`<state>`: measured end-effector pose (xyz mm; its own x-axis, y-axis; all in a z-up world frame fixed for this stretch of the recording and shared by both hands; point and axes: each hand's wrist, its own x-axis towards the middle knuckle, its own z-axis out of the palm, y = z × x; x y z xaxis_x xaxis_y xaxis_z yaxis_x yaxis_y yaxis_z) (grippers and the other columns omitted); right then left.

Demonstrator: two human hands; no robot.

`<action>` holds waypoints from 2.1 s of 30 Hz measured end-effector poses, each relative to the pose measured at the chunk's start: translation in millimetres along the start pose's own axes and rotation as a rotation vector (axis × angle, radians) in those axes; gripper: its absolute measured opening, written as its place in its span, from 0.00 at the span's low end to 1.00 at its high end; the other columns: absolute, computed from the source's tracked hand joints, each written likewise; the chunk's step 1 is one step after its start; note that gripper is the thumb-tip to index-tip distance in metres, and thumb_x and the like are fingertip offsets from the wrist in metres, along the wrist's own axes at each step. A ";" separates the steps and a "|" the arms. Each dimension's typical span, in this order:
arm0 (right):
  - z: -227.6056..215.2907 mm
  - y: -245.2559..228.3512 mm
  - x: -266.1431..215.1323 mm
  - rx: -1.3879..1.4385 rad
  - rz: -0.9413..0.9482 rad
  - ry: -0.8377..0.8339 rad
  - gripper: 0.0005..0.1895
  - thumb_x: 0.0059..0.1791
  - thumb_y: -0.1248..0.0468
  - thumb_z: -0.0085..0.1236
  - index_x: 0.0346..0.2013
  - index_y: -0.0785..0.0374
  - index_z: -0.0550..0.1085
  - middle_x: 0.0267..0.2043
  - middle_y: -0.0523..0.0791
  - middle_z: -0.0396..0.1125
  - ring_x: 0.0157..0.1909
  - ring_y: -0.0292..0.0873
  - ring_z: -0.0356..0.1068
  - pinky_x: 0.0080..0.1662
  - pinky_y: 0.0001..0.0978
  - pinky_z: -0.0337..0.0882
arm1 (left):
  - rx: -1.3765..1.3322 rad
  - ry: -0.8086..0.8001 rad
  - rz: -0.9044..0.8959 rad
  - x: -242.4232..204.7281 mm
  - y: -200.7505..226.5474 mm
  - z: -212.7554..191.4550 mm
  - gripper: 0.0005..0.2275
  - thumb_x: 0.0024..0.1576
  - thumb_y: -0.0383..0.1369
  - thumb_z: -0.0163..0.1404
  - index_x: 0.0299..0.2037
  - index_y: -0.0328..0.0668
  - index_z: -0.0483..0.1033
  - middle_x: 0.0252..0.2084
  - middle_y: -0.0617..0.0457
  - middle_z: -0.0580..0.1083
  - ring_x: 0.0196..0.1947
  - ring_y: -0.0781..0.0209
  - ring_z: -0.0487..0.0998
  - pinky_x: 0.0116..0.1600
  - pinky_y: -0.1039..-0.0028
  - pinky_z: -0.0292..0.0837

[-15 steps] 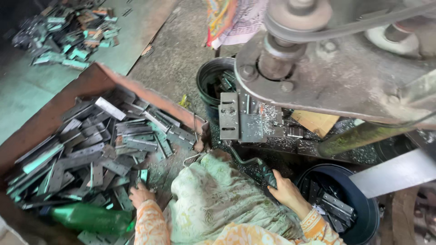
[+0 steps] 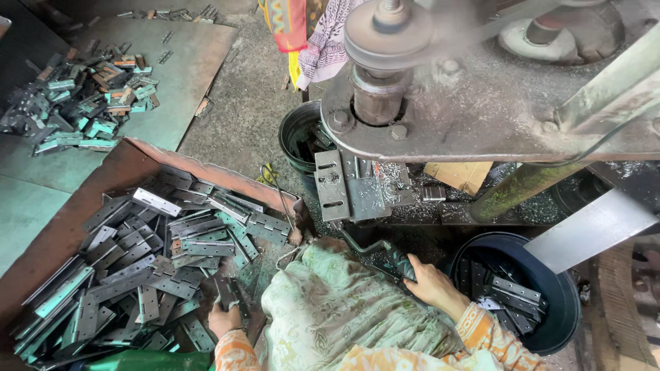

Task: The person repeatedly picks up metal brackets from a pile, places them into a punch press, and operates the machine to punch holes. The processed brackets are then placed into a bucket. The task is performed one at a time in a repetitive cycle.

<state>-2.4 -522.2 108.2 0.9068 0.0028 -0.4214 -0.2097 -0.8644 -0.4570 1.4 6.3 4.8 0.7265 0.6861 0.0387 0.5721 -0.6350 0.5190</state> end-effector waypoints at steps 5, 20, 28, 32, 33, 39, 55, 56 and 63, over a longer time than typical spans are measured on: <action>1.7 5.8 0.3 0.006 -0.031 0.015 0.40 0.46 0.55 0.61 0.69 0.60 0.55 0.46 0.59 0.73 0.50 0.63 0.73 0.51 0.52 0.73 | -0.953 -0.126 -0.350 4.2 10.1 -9.1 0.19 0.55 0.26 0.49 0.57 0.30 0.77 0.44 0.43 0.79 0.39 0.52 0.80 0.43 0.66 0.75; -0.7 -0.9 -5.4 0.005 -0.070 0.022 0.41 0.44 0.59 0.62 0.69 0.63 0.56 0.44 0.62 0.73 0.49 0.65 0.74 0.51 0.53 0.74 | -0.101 -0.324 1.007 -119.2 311.3 19.1 0.32 0.49 0.43 0.58 0.65 0.44 0.68 0.70 0.36 0.60 0.70 0.36 0.58 0.71 0.48 0.51; 2.0 5.1 -1.4 -0.037 -0.098 0.011 0.42 0.44 0.61 0.62 0.69 0.65 0.55 0.45 0.62 0.72 0.50 0.65 0.73 0.51 0.53 0.74 | 0.562 -0.250 1.205 -164.4 340.4 53.4 0.22 0.61 0.38 0.41 0.65 0.37 0.67 0.73 0.34 0.56 0.75 0.35 0.52 0.74 0.37 0.31; -6.7 -3.5 -4.9 -0.039 -0.095 0.002 0.44 0.44 0.60 0.61 0.70 0.65 0.53 0.45 0.62 0.72 0.50 0.65 0.73 0.52 0.52 0.74 | 0.593 -0.291 1.206 -147.9 349.2 65.7 0.23 0.61 0.37 0.39 0.66 0.35 0.65 0.73 0.31 0.56 0.73 0.31 0.52 0.72 0.33 0.32; -11.2 -5.9 -6.7 -0.044 -0.095 0.000 0.44 0.44 0.61 0.61 0.71 0.65 0.53 0.45 0.62 0.72 0.50 0.65 0.73 0.52 0.52 0.73 | 0.625 -0.298 1.202 -145.7 352.1 69.0 0.23 0.61 0.36 0.39 0.65 0.34 0.65 0.73 0.30 0.55 0.73 0.31 0.52 0.72 0.32 0.32; -35.8 -27.7 -13.9 -0.056 -0.080 -0.026 0.42 0.44 0.60 0.61 0.70 0.66 0.55 0.45 0.64 0.72 0.50 0.65 0.73 0.52 0.51 0.73 | 0.533 -0.349 1.197 -131.2 361.6 75.3 0.22 0.62 0.34 0.36 0.66 0.36 0.65 0.73 0.29 0.54 0.73 0.29 0.53 0.72 0.31 0.34; 116.0 80.3 36.1 0.061 -0.174 0.180 0.43 0.47 0.59 0.62 0.73 0.58 0.52 0.34 0.62 0.73 0.38 0.67 0.74 0.41 0.57 0.73 | 0.604 -0.394 1.260 -115.8 371.8 77.7 0.23 0.63 0.36 0.36 0.68 0.37 0.63 0.73 0.26 0.52 0.72 0.28 0.54 0.72 0.34 0.34; 121.2 82.0 29.1 0.084 -0.192 0.194 0.42 0.47 0.60 0.61 0.72 0.57 0.52 0.35 0.63 0.73 0.39 0.67 0.74 0.41 0.57 0.73 | 0.599 -0.367 1.251 -119.8 366.7 76.4 0.23 0.63 0.37 0.37 0.68 0.38 0.63 0.73 0.28 0.53 0.72 0.30 0.55 0.72 0.35 0.34; 36.2 32.9 8.0 0.008 -0.061 0.053 0.47 0.41 0.61 0.64 0.71 0.58 0.53 0.42 0.63 0.73 0.47 0.65 0.74 0.49 0.53 0.74 | 0.308 -0.085 1.195 -114.9 356.4 72.5 0.26 0.59 0.46 0.40 0.66 0.45 0.70 0.70 0.42 0.60 0.72 0.41 0.53 0.70 0.32 0.33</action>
<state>-15.3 -532.4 61.5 0.9359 0.0284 -0.3511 -0.1566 -0.8593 -0.4869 149.5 -324.6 123.4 0.8701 -0.3996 0.2885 -0.4097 -0.9118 -0.0273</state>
